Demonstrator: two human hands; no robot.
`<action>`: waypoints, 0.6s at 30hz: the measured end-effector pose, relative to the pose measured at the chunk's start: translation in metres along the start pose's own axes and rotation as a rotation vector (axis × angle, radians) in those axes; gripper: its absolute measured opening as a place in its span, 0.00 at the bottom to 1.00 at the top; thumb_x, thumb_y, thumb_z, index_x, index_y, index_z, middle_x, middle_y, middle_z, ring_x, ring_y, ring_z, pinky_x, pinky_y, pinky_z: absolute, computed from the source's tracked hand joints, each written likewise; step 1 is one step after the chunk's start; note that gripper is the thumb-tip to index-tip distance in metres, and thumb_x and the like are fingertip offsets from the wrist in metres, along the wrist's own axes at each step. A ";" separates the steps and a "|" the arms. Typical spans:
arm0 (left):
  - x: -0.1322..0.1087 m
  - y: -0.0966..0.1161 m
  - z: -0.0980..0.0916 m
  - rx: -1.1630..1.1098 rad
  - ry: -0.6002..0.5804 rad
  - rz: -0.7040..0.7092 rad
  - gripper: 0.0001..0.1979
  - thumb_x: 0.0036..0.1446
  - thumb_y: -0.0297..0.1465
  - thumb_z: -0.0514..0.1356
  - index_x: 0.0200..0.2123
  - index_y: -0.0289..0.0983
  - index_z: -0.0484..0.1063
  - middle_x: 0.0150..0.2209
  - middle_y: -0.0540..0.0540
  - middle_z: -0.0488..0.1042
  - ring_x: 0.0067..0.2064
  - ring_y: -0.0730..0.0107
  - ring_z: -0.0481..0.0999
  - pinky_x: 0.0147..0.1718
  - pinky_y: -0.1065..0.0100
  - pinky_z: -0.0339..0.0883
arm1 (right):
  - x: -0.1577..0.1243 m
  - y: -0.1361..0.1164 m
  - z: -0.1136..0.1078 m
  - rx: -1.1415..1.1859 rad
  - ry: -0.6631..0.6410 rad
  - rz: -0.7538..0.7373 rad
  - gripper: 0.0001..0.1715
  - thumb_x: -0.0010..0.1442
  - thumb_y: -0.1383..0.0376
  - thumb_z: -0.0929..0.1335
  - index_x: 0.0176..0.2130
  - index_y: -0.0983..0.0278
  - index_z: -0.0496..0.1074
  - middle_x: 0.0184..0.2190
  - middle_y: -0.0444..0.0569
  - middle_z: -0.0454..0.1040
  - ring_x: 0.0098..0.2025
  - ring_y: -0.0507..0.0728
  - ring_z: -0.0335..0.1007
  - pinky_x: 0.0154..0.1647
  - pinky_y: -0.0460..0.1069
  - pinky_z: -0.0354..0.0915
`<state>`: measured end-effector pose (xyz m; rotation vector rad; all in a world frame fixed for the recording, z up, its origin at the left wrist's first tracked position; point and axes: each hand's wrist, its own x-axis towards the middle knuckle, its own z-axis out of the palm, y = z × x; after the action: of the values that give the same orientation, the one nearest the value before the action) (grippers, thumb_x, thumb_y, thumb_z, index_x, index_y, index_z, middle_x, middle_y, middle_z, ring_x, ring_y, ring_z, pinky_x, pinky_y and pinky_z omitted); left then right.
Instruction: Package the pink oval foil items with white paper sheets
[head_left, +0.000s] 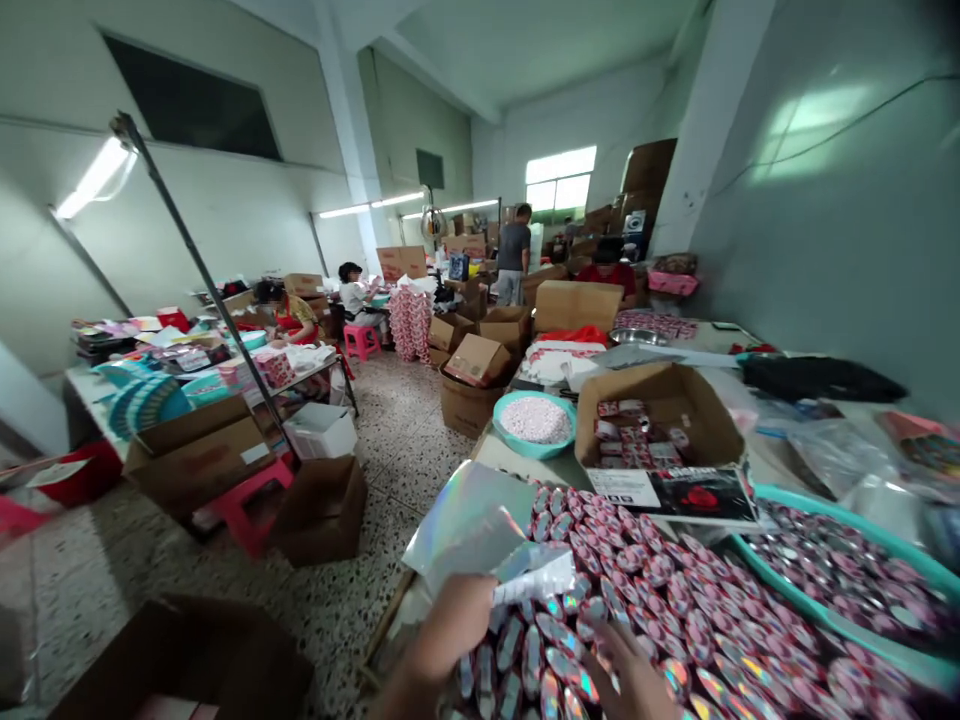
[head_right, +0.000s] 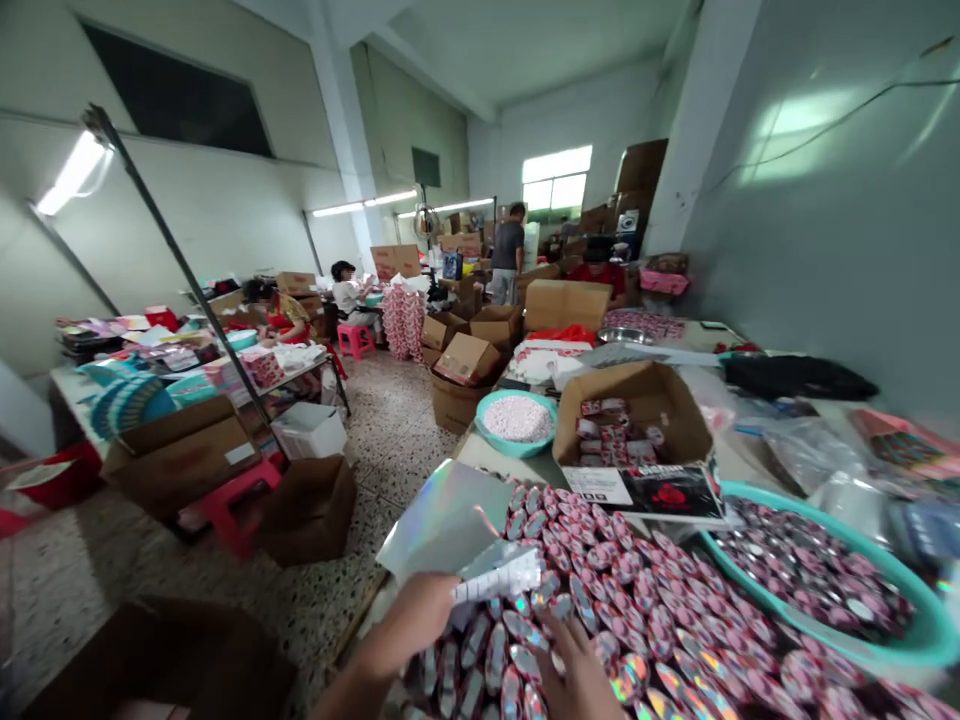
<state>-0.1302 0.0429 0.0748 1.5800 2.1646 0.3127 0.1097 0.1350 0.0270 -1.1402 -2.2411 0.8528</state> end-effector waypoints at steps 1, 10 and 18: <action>-0.006 0.003 -0.012 -0.027 0.004 0.068 0.16 0.60 0.31 0.52 0.45 0.42 0.77 0.44 0.41 0.80 0.47 0.54 0.78 0.45 0.61 0.67 | 0.000 -0.016 -0.003 -0.081 0.062 -0.082 0.23 0.61 0.55 0.61 0.51 0.55 0.75 0.45 0.56 0.76 0.45 0.63 0.75 0.44 0.55 0.71; -0.011 -0.009 -0.061 -0.265 -0.262 0.261 0.09 0.55 0.35 0.59 0.36 0.42 0.78 0.35 0.48 0.81 0.37 0.64 0.76 0.36 0.71 0.65 | 0.026 -0.131 -0.052 -0.406 -0.296 -0.236 0.14 0.65 0.63 0.64 0.47 0.56 0.77 0.43 0.49 0.81 0.48 0.58 0.74 0.59 0.55 0.57; 0.002 -0.040 -0.038 -0.678 0.018 0.150 0.13 0.56 0.42 0.58 0.35 0.40 0.75 0.32 0.49 0.79 0.35 0.66 0.76 0.35 0.68 0.70 | 0.020 -0.108 -0.054 -0.309 -0.119 0.180 0.15 0.63 0.61 0.66 0.47 0.59 0.78 0.40 0.48 0.82 0.42 0.57 0.76 0.55 0.51 0.60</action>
<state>-0.1829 0.0346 0.0908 1.3288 1.6798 0.9890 0.0773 0.1189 0.1440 -1.4842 -2.4576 0.6715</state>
